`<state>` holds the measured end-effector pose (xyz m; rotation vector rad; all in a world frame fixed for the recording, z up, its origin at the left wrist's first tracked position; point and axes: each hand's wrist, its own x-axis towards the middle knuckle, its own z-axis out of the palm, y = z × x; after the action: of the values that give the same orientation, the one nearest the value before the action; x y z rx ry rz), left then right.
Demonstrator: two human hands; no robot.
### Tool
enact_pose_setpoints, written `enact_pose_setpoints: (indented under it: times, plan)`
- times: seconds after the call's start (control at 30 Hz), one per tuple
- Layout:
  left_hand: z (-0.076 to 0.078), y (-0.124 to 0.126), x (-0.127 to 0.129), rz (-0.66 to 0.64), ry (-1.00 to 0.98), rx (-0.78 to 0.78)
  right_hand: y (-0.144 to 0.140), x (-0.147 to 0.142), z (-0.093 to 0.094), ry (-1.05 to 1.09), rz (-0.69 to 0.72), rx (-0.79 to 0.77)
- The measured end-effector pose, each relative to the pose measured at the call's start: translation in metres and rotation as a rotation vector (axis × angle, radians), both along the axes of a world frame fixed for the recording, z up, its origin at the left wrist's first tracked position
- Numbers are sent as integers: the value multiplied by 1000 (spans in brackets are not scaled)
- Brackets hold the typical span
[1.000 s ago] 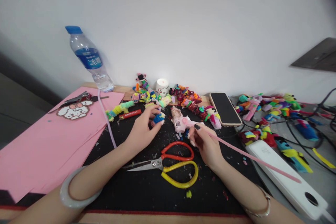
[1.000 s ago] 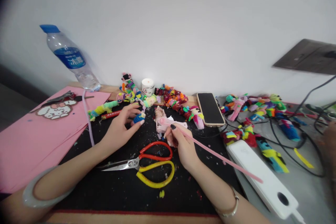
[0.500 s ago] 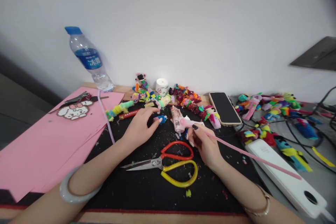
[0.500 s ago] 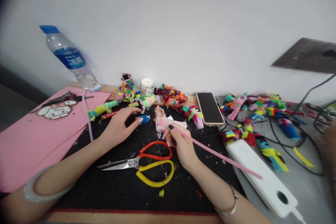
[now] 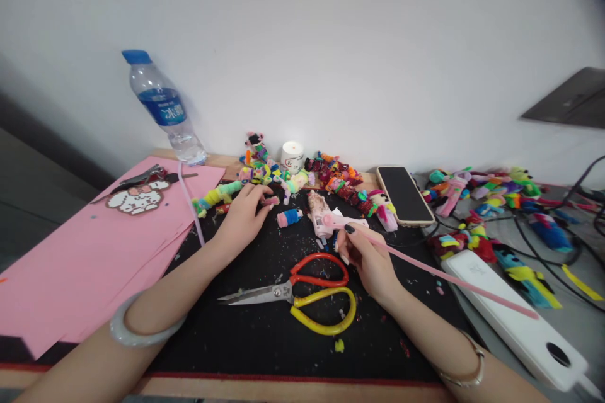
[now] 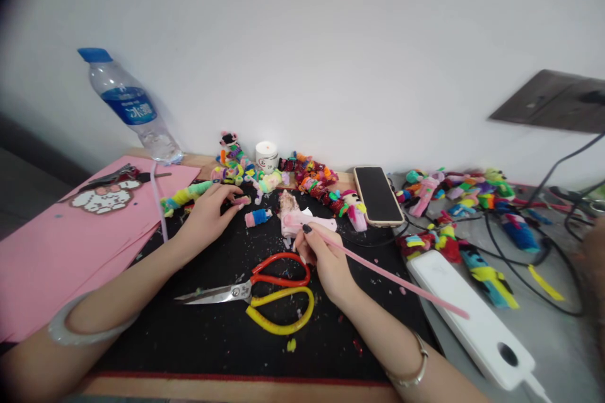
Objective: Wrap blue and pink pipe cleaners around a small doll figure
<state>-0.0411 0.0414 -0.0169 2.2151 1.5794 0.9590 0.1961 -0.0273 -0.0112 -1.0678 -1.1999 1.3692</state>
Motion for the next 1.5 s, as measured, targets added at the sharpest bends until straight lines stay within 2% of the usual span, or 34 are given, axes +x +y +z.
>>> enact_pose_setpoints:
  times: [0.23, 0.33, 0.5, 0.67, 0.93, 1.27, 1.5]
  plan:
    - [-4, 1, 1, 17, -80, -65, 0, -1, 2, 29, 28, 1]
    - [0, -2, 5, 15, -121, 7, 1, -1, 2, 44, 32, 5]
    - [14, -17, 16, -181, -176, 92, 0, -1, 2, 116, 146, 9]
    - [16, -31, 24, -392, -143, 173, -4, 0, 3, 98, 269, 5]
    - [17, -38, 27, -510, -64, 193, -4, -2, 1, 39, 290, 7]
    - [12, -42, 26, -505, -29, 111, -5, -2, 5, -135, 314, 72]
    - [11, -42, 24, -500, -33, 91, -5, -3, 7, -182, 321, 92]
